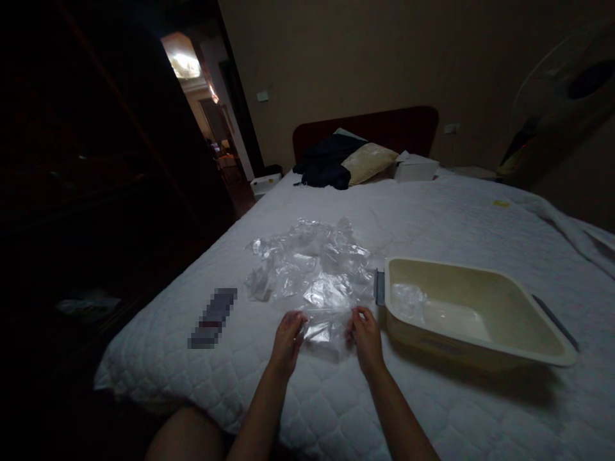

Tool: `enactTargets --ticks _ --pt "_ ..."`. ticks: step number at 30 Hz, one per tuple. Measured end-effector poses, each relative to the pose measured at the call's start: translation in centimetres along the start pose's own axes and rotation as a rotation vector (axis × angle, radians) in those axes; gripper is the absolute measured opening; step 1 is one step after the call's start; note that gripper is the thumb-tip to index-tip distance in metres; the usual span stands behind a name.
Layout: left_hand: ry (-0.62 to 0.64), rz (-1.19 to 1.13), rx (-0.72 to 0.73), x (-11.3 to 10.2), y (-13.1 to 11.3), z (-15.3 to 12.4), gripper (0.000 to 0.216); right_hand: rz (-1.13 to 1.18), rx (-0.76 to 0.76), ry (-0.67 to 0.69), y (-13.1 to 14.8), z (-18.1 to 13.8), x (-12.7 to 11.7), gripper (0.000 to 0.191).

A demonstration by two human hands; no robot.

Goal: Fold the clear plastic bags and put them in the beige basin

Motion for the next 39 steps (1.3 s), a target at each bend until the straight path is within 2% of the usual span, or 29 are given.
enactTargets --ticks 6,9,13,15,20,23,29,33,36,39 --pt "0.069 -0.082 -0.053 -0.7 0.1 -0.3 0.028 0.200 0.158 0.028 0.1 0.2 -0.7 0.030" --pt "0.148 -0.200 -0.168 -1.2 -0.3 -0.9 0.026 0.281 0.303 0.064 -0.1 0.1 -1.5 0.032" --pt "0.269 -0.297 -0.365 -1.6 -0.8 -1.5 0.051 0.381 0.390 0.145 -0.3 0.1 -2.3 0.027" --pt "0.300 -0.282 -0.403 -1.5 -0.9 -1.5 0.058 0.424 0.396 0.191 -0.3 0.2 -2.5 0.023" --pt "0.316 -0.328 -0.361 -1.1 -0.7 -1.3 0.060 0.429 0.373 0.291 0.0 0.3 -2.8 0.020" --pt "0.371 -0.343 -0.363 -1.0 -0.5 -1.3 0.056 0.398 0.384 0.343 0.3 -0.1 -3.0 0.027" --pt "0.413 -0.473 -0.249 -0.7 -0.8 -0.8 0.048 0.349 0.454 0.482 0.7 -1.6 -3.6 0.040" --pt "0.448 -0.306 -0.221 0.1 -0.8 -1.3 0.052 0.325 0.496 0.606 0.3 -1.8 -3.4 0.039" --pt "0.452 0.027 -0.168 0.3 -0.3 -1.6 0.046 0.345 0.560 0.698 0.0 -1.8 -2.5 0.038" --pt "0.429 0.318 -0.083 0.2 0.1 -1.4 0.035 0.344 0.607 0.692 -0.2 -1.7 -1.6 0.038"
Point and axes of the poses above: each hand's wrist, its own z-axis towards the middle knuckle, its own x-axis out of the palm, y = z × x, the point moved 3 cm from there along z, towards the middle knuckle, and after that the axes turned 14 degrees about -x, right-handed, at the moved point
